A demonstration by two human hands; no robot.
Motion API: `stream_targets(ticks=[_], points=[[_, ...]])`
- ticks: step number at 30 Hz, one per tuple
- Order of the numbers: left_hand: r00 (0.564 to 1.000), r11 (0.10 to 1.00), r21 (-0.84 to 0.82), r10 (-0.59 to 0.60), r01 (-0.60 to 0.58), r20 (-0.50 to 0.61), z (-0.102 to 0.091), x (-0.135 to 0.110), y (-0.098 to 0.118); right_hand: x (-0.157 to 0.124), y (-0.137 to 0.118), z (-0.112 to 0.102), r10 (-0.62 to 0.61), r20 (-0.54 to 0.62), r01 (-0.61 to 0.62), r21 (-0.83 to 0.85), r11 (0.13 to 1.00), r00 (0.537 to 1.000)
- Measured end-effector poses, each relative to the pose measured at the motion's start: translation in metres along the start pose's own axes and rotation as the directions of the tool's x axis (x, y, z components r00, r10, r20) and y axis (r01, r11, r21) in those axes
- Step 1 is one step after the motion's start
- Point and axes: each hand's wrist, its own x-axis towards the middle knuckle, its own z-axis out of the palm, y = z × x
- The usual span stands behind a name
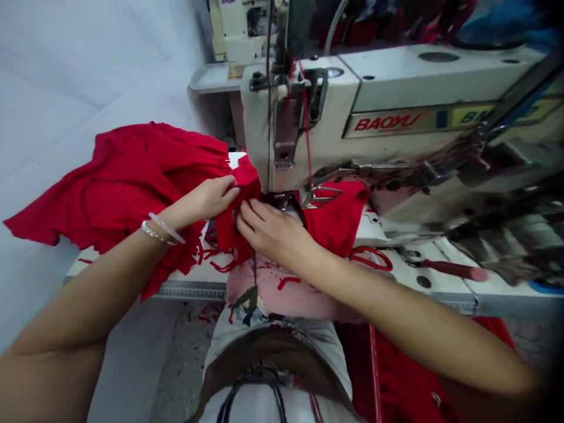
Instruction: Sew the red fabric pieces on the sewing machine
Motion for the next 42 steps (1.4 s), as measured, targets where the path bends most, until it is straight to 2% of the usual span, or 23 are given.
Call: stream_targets(ticks=[2, 4, 8, 12, 13, 15, 17, 18, 20, 22, 24, 26, 27, 29, 31, 32, 33, 35, 36, 37, 38, 40, 42], points=[[1.000, 0.999, 0.040, 0.017, -0.017, 0.016, -0.001, 0.008, -0.008, 0.022, 0.005, 0.008, -0.037, 0.135, 0.027, 0.079, 0.997, 0.990], [1.000, 0.997, 0.074, 0.023, -0.024, 0.018, 0.001, 0.015, -0.015, 0.029, 0.005, 0.012, -0.046, 0.163, 0.013, 0.194, 0.981, 0.986], [1.000, 0.998, 0.059, 0.025, -0.026, 0.016, 0.010, 0.020, -0.023, 0.002, -0.024, 0.014, 0.082, -0.051, -0.051, 0.438, 0.897, 0.995], [0.999, 0.999, 0.027, 0.039, -0.040, 0.021, 0.007, 0.012, -0.027, -0.042, -0.051, 0.010, 0.075, -0.138, 0.019, 0.580, 0.815, 0.988], [0.999, 0.999, 0.026, 0.047, -0.047, 0.021, 0.003, 0.007, -0.029, -0.051, -0.051, 0.008, 0.124, -0.146, -0.026, 0.538, 0.842, 0.982], [0.999, 0.998, 0.036, 0.051, -0.051, 0.007, -0.008, -0.005, -0.034, -0.067, -0.040, 0.004, 0.337, -0.148, -0.281, 0.305, 0.910, 0.930], [0.999, 0.999, 0.039, 0.029, -0.029, -0.025, -0.020, -0.021, -0.041, -0.081, -0.022, 0.001, 0.524, -0.135, -0.529, -0.003, 0.849, 0.841], [0.999, 1.000, 0.025, 0.010, -0.009, -0.037, -0.026, -0.031, -0.045, -0.087, -0.013, 0.000, 0.575, -0.116, -0.585, -0.099, 0.805, 0.810], [0.998, 0.997, -0.060, -0.049, 0.046, -0.048, -0.036, -0.054, -0.053, -0.101, 0.003, -0.004, 0.589, -0.052, -0.590, -0.111, 0.799, 0.807], [0.986, 0.965, -0.226, -0.150, 0.131, -0.068, -0.042, -0.076, -0.058, -0.117, 0.014, -0.012, 0.547, -0.029, -0.546, 0.028, 0.837, 0.837], [0.945, 0.868, -0.453, -0.296, 0.204, -0.141, -0.043, -0.094, -0.059, -0.135, 0.021, -0.026, 0.513, -0.015, -0.500, 0.199, 0.843, 0.859], [0.874, 0.717, -0.677, -0.425, 0.166, -0.236, -0.040, -0.103, -0.055, -0.154, 0.028, -0.044, 0.504, 0.051, -0.484, 0.375, 0.791, 0.862], [0.840, 0.633, -0.765, -0.473, 0.115, -0.266, -0.037, -0.104, -0.052, -0.162, 0.031, -0.052, 0.530, 0.096, -0.510, 0.460, 0.727, 0.842], [0.810, 0.468, -0.884, -0.517, -0.004, -0.278, -0.029, -0.099, -0.039, -0.172, 0.035, -0.065, 0.674, 0.105, -0.579, 0.618, 0.532, 0.732], [0.819, 0.356, -0.927, -0.493, -0.119, -0.294, -0.018, -0.087, -0.020, -0.167, 0.034, -0.068, 0.823, 0.050, -0.549, 0.768, 0.330, 0.565], [0.839, 0.346, -0.924, -0.445, -0.162, -0.314, -0.011, -0.079, -0.007, -0.158, 0.032, -0.064, 0.864, 0.008, -0.490, 0.826, 0.278, 0.503], [0.866, 0.380, -0.905, -0.369, -0.191, -0.338, -0.001, -0.072, 0.007, -0.145, 0.028, -0.058, 0.876, -0.024, -0.431, 0.864, 0.261, 0.482], [0.920, 0.576, -0.783, -0.130, -0.234, -0.371, 0.022, -0.058, 0.035, -0.115, 0.018, -0.039, 0.834, -0.107, -0.366, 0.863, 0.348, 0.541], [0.924, 0.702, -0.655, 0.010, -0.278, -0.382, 0.035, -0.054, 0.046, -0.100, 0.012, -0.027, 0.794, -0.115, -0.407, 0.809, 0.424, 0.597], [0.905, 0.803, -0.489, 0.138, -0.341, -0.403, 0.047, -0.051, 0.055, -0.088, 0.006, -0.016, 0.714, -0.120, -0.441, 0.712, 0.546, 0.690], [0.873, 0.866, -0.312, 0.242, -0.390, -0.423, 0.059, -0.050, 0.061, -0.078, 0.001, -0.006, 0.643, -0.131, -0.458, 0.597, 0.659, 0.754], [0.816, 0.908, -0.007, 0.372, -0.418, -0.442, 0.075, -0.051, 0.066, -0.070, -0.008, 0.010, 0.514, -0.118, -0.441, 0.374, 0.816, 0.850], [0.815, 0.919, 0.168, 0.394, -0.356, -0.425, 0.081, -0.057, 0.066, -0.073, -0.012, 0.017, 0.451, -0.120, -0.412, 0.255, 0.875, 0.884]])
